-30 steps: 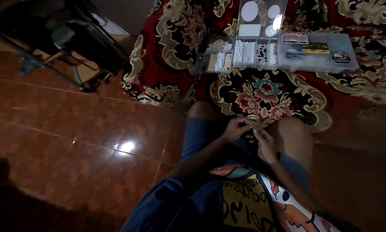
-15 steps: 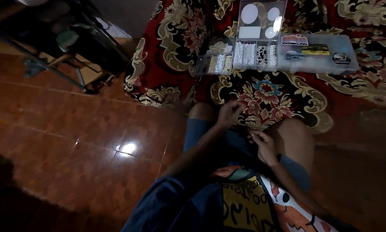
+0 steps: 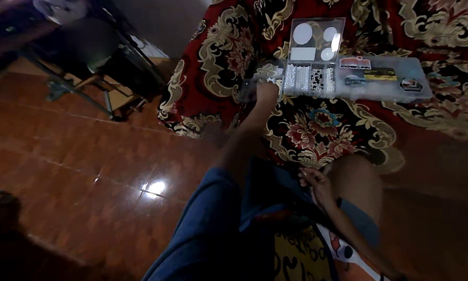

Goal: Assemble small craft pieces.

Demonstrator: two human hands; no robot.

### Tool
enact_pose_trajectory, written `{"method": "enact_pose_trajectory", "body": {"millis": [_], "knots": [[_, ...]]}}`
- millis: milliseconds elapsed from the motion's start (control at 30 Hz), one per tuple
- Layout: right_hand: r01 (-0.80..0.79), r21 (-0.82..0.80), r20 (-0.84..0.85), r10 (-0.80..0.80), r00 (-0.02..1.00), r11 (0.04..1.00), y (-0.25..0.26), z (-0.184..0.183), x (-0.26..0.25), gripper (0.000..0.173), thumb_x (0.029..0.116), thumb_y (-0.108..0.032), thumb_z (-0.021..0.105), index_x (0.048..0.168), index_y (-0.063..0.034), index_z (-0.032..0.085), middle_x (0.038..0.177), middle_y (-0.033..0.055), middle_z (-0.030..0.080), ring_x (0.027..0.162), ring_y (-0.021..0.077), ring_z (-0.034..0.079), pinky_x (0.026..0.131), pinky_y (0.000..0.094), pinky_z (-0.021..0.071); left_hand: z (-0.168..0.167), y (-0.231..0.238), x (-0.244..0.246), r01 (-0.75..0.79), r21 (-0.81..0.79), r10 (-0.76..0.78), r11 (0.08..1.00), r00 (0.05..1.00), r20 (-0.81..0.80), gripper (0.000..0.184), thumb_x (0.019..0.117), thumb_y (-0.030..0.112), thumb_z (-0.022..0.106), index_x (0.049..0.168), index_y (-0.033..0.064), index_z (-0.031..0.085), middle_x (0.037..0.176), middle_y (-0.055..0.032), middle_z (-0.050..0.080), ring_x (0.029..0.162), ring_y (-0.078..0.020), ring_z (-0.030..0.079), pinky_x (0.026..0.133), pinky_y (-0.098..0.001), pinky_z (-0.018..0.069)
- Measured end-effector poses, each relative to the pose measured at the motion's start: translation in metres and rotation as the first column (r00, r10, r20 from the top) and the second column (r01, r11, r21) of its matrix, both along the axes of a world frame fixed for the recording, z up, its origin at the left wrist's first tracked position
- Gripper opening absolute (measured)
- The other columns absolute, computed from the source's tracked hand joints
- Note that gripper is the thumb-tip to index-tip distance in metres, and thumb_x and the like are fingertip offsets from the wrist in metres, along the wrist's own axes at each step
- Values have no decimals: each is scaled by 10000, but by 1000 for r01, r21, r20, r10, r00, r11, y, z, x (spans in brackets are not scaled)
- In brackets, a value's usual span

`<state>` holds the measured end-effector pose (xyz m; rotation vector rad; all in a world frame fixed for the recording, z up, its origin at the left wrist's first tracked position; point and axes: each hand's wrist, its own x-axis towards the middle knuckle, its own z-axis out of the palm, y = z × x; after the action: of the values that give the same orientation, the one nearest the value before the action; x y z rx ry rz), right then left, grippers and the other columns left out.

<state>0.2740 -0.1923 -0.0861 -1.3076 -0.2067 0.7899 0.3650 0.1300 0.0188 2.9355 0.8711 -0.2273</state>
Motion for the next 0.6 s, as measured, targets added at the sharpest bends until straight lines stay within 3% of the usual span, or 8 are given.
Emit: {"method": "enact_pose_trajectory", "body": {"millis": [267,367,467,600], "knots": [[-8,-15,-30,7,1000,1000,2,5,1,158,974,41,580,1057,48,714,846,33,740,654,61,671,634,204,580,-1,-4,15,-33,46,37,998,995,-92,247,922,-39,626,1161,-65,685,1292,-259,624,1302,-450,512,1104,-638,353],[-23,-14,-17,23,1000,1000,2,4,1,161,978,31,577,1062,44,714,854,34,738,644,52,658,619,195,567,-3,-2,18,-14,35,17,999,995,-99,243,914,8,675,1143,-67,694,1285,-262,627,1285,-456,527,1089,-644,375],[-19,0,-10,19,1000,1000,1,2,1,156,977,28,585,1056,43,719,848,34,742,645,54,662,616,197,568,-5,-1,17,-14,8,15,1000,996,-92,233,914,-4,660,1138,-55,702,1294,-251,627,1298,-446,520,1103,-638,367],[-25,9,9,25,1000,1000,0,1,0,163,976,34,575,1056,48,716,863,41,745,647,56,660,621,199,569,-8,3,13,-46,-13,45,999,997,-65,247,921,11,657,1157,-50,694,1291,-262,621,1271,-458,539,1053,-640,418]]}}
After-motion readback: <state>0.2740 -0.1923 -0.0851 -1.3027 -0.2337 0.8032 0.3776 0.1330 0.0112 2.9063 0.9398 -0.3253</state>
